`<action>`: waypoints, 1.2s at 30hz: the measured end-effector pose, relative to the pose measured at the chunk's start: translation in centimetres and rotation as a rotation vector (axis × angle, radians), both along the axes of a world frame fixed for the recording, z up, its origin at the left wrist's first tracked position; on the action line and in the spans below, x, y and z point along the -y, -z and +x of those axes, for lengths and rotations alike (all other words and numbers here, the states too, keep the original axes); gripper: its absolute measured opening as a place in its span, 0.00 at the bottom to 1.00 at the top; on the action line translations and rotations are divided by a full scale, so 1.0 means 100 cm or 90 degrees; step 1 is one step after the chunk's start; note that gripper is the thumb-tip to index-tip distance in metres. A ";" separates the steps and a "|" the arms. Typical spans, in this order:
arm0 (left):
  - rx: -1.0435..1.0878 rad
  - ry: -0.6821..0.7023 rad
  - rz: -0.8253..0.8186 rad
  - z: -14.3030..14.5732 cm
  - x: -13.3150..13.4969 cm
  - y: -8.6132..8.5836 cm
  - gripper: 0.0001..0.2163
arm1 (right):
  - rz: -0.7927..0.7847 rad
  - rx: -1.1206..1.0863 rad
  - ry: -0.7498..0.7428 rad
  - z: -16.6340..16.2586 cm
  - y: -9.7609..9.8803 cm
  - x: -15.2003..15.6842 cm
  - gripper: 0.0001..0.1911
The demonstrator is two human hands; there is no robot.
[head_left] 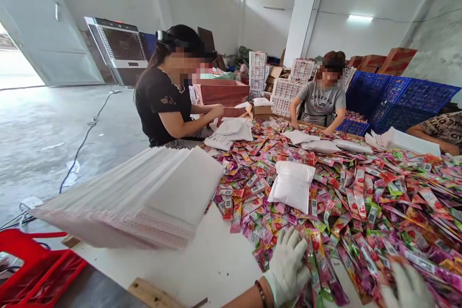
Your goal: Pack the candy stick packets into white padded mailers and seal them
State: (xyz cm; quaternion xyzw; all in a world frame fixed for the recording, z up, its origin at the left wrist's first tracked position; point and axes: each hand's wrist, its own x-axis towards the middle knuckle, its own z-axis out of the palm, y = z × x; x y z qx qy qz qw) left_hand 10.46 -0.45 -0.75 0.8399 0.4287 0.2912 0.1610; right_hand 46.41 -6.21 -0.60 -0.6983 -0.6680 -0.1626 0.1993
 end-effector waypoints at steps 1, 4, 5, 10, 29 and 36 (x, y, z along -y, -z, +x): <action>-0.028 -0.010 -0.020 -0.001 -0.001 -0.001 0.28 | -0.013 -0.006 -0.022 -0.028 0.016 -0.006 0.41; -0.119 0.014 -0.041 0.000 -0.005 -0.004 0.31 | -0.103 -0.024 -0.154 -0.105 0.052 -0.020 0.37; -0.143 0.029 -0.040 0.000 -0.007 -0.007 0.30 | -0.123 -0.022 -0.154 -0.124 0.053 -0.021 0.35; -0.228 0.101 -0.049 0.002 -0.023 -0.026 0.29 | -0.323 0.023 -0.074 -0.126 -0.001 -0.025 0.31; -0.125 -0.107 -0.267 -0.067 0.008 -0.053 0.14 | -0.284 -0.204 -0.277 -0.158 -0.066 0.024 0.14; -0.077 -0.019 -0.217 -0.071 0.011 -0.040 0.08 | -0.318 -0.300 -0.230 -0.161 -0.033 0.034 0.07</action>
